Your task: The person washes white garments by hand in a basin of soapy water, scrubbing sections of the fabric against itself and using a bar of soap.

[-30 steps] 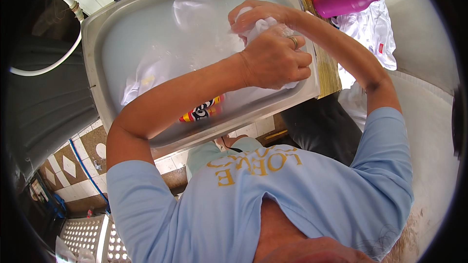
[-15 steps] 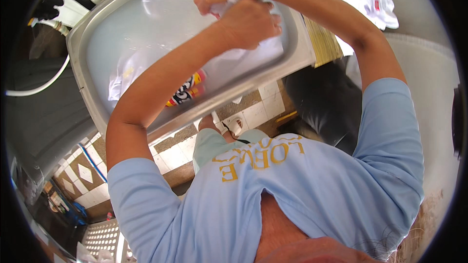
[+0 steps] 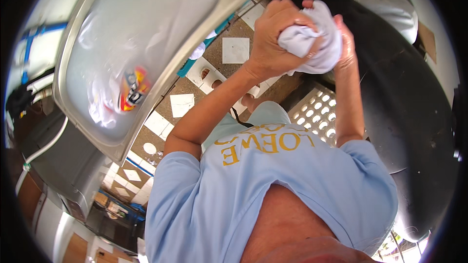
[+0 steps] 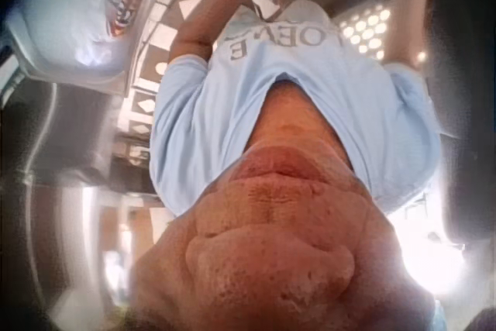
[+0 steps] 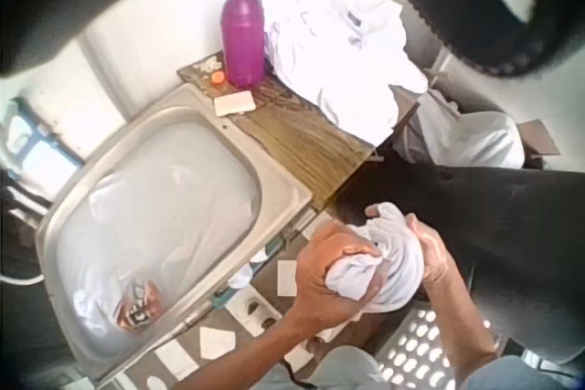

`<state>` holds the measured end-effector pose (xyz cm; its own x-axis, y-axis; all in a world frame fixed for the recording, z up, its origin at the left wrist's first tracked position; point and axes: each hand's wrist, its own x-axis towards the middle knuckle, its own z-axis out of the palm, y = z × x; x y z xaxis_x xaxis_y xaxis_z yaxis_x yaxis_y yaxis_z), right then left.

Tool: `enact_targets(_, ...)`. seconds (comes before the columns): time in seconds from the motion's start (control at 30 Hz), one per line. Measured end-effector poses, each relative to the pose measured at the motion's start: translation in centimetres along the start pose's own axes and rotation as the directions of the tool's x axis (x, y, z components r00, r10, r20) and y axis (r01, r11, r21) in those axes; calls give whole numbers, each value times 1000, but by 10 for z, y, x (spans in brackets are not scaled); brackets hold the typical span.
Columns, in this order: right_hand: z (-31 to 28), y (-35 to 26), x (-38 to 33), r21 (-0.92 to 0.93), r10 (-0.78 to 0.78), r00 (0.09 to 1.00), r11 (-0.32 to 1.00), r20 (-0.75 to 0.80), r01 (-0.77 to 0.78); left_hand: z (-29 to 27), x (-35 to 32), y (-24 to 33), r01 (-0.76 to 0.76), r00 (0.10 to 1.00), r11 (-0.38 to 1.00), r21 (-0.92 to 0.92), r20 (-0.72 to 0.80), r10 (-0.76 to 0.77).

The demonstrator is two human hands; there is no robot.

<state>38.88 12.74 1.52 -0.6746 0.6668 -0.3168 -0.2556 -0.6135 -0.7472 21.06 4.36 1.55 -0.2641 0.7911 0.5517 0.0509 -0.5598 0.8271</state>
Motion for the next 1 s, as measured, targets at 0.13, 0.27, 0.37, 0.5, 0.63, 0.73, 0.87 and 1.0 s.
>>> enact_targets(0.13,-103,96,-18,150,196,886,978,-421,-145,49,-92,-98,693,631,601,-399,-69,-773)
enact_targets(0.27,-151,203,10,344,396,821,902,-412,-263,31,-173,-179,710,275,343,-615,-206,-939)
enact_targets(0.37,-165,270,32,321,538,814,828,-220,-460,-31,-229,-228,670,49,230,-706,-268,-962)
enact_targets(0.5,-162,300,39,206,522,793,853,-315,-480,-102,-215,-212,649,247,476,-593,-428,-869)
enact_targets(0.63,-203,327,18,240,501,760,865,-414,-440,-149,-184,-225,406,437,657,-635,-496,-750)
enact_targets(0.73,-229,340,-6,259,515,698,856,-497,-447,-186,-203,-273,314,495,703,-639,-522,-695)
enact_targets(0.87,-261,357,-31,285,550,618,830,-561,-479,-185,-228,-335,638,-72,544,-544,-746,-662)
enact_targets(1.0,-268,356,-33,302,541,569,833,-619,-464,-171,-215,-347,719,-233,417,-556,-758,-609)
